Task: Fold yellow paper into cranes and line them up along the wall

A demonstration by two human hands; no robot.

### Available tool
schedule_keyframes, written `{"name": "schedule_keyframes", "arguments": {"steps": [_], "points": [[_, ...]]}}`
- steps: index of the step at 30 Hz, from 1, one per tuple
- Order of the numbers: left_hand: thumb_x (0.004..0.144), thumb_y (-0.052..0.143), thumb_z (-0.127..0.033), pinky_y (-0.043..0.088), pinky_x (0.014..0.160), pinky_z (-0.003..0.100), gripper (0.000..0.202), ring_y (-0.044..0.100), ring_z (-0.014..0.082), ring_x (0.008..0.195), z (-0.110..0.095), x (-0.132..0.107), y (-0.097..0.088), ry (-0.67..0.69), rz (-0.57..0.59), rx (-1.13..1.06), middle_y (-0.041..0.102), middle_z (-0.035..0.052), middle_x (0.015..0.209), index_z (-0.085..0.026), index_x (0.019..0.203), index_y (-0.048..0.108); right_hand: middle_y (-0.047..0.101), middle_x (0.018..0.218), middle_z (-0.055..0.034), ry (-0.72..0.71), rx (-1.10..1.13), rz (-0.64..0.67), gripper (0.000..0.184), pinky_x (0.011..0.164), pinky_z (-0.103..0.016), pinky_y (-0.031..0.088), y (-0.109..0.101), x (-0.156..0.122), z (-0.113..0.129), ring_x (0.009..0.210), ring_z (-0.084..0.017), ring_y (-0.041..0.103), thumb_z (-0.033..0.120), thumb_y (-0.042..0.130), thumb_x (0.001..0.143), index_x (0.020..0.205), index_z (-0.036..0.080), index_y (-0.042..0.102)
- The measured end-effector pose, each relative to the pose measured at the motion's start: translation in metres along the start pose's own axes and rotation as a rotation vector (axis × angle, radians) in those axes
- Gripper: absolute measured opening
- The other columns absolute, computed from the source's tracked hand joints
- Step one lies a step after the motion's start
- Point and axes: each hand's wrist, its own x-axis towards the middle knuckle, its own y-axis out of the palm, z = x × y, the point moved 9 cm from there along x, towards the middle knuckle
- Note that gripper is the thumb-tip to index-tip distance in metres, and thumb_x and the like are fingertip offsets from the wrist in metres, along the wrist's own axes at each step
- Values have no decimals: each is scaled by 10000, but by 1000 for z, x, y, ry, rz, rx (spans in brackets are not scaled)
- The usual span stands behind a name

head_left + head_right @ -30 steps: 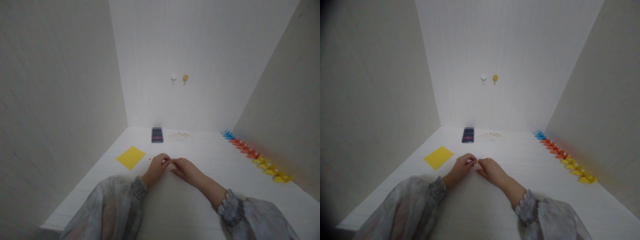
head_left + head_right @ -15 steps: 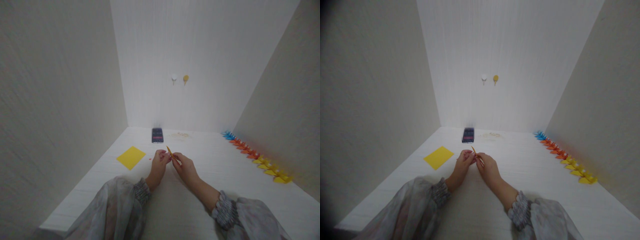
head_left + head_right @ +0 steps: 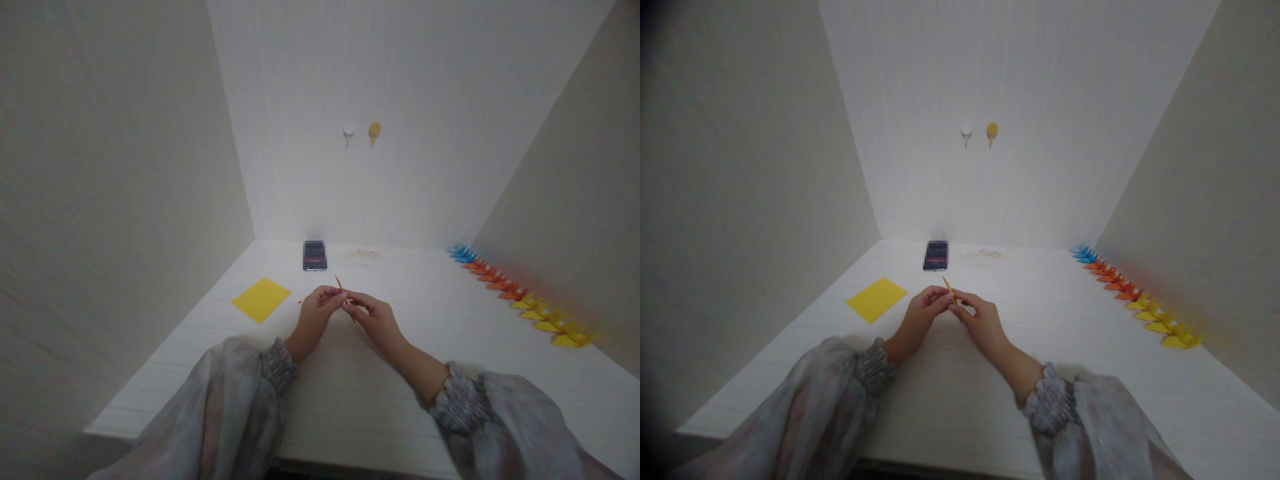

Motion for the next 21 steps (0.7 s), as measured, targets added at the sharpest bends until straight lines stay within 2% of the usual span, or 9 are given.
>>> {"name": "schedule_keyframes", "arguments": {"steps": [7,11,21], "points": [[663,643,-326,451,779,307,264,586,132,760,5,0,-1,-5,24,0,630,40,810,-124,818,573,665,967,-32,22,79,5,301,713,-320,489,1,0,-7,809,-175,607,349,572,734,1008,239,628],[671,636,-334,449,797,315,272,589,132,765,7,0,-1,-18,31,-5,632,37,812,-124,831,573,668,967,-32,56,156,8,291,758,-327,483,3,1,-13,828,-175,613,334,598,712,982,232,638],[654,647,-341,467,758,314,279,589,127,715,5,1,-1,3,13,47,624,29,757,-119,805,574,674,947,-43,62,229,20,303,697,-324,503,6,0,-14,781,-178,629,326,601,705,990,227,633]]}}
